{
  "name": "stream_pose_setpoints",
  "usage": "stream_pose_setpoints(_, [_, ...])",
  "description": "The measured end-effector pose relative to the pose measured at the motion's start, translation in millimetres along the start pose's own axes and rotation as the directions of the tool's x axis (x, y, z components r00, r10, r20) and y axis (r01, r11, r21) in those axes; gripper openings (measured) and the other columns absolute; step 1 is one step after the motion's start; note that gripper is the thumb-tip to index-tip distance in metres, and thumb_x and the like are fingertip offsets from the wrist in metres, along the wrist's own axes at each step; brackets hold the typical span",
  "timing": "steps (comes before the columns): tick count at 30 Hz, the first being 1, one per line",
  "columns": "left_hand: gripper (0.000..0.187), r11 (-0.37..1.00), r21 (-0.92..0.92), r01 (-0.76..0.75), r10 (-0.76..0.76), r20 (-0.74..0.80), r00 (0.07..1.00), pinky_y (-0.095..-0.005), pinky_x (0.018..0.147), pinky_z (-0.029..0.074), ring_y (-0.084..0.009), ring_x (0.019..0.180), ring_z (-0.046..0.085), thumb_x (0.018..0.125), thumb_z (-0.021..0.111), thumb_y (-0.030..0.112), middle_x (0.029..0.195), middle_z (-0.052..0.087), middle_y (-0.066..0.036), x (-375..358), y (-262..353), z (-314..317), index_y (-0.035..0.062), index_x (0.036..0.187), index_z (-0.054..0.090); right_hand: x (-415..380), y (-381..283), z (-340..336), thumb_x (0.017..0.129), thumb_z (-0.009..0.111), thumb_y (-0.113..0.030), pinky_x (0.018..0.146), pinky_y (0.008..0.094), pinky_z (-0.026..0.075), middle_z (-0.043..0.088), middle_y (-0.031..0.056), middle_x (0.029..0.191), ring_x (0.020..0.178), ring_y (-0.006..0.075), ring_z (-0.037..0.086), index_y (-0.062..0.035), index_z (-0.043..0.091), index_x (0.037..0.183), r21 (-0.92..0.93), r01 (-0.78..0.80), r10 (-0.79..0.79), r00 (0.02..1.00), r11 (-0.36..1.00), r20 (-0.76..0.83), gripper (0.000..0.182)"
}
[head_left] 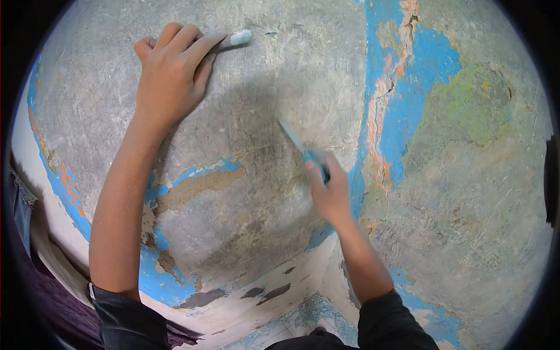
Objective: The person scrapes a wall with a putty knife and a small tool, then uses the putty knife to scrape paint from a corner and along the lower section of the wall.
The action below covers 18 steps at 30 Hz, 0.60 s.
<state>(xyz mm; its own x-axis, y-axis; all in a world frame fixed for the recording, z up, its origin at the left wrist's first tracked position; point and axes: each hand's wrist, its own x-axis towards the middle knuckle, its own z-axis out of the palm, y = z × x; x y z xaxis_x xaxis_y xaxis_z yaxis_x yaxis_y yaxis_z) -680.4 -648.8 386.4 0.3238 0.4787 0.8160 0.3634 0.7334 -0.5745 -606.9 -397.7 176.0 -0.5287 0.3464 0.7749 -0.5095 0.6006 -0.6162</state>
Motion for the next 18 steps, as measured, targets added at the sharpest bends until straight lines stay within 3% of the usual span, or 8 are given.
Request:
stream_pose_setpoints(8, [0.041, 0.921, -0.18, 0.347, -0.322, 0.154, 0.934, -0.0429, 0.09, 0.032, -0.0244, 0.097, 0.055, 0.08, 0.075, 0.009, 0.094, 0.063, -0.003, -85.2, 109.2, -27.5, 0.0203, 0.119, 0.074, -125.0, 88.0, 3.1, 0.099, 0.065, -0.016, 0.059, 0.0283, 0.041, 0.057, 0.0003, 0.076, 0.065, 0.0084, 0.048, 0.0001, 0.064, 0.122, 0.247, -0.358, 0.365, 0.931, 0.901, 0.019, 0.028])
stream_pose_setpoints(10, [0.043, 0.871, -0.186, 0.456, -0.409, 0.241, 0.88, -0.0431, 0.09, 0.033, -0.0267, 0.094, 0.055, 0.076, 0.075, 0.005, 0.093, 0.064, -0.004, -120.5, 153.3, -42.7, 0.0192, 0.116, 0.075, -143.2, 94.9, 4.3, 0.099, 0.065, -0.015, 0.061, 0.0288, 0.043, 0.06, 0.003, 0.077, 0.065, 0.01, 0.051, 0.0011, 0.062, 0.124, 0.186, -0.301, 0.31, 0.951, 0.935, -0.02, 0.03])
stream_pose_setpoints(12, [0.044, 0.816, -0.267, 0.513, -0.481, 0.181, 0.858, -0.0429, 0.089, 0.034, -0.0277, 0.09, 0.055, 0.072, 0.077, 0.002, 0.095, 0.065, -0.004, -158.2, 196.3, -47.9, 0.0174, 0.113, 0.076, -149.5, 99.6, 5.8, 0.098, 0.065, -0.015, 0.063, 0.0295, 0.046, 0.062, 0.006, 0.08, 0.067, 0.0121, 0.054, 0.0015, 0.061, 0.126, 0.126, -0.252, 0.259, 0.965, 0.96, -0.04, 0.032])
stream_pose_setpoints(18, [0.037, 0.675, -0.148, 0.723, -0.679, 0.259, 0.687, -0.0417, 0.084, 0.034, -0.0239, 0.087, 0.054, 0.073, 0.08, 0.0, 0.095, 0.069, -0.003, -236.0, 283.2, -69.0, 0.0147, 0.107, 0.077, -155.4, 114.8, -3.0, 0.1, 0.061, -0.014, 0.068, 0.0309, 0.048, 0.064, 0.0085, 0.088, 0.075, 0.0156, 0.059, -0.0008, 0.059, 0.127, 0.055, -0.24, 0.238, 0.971, 0.969, 0.036, 0.03])
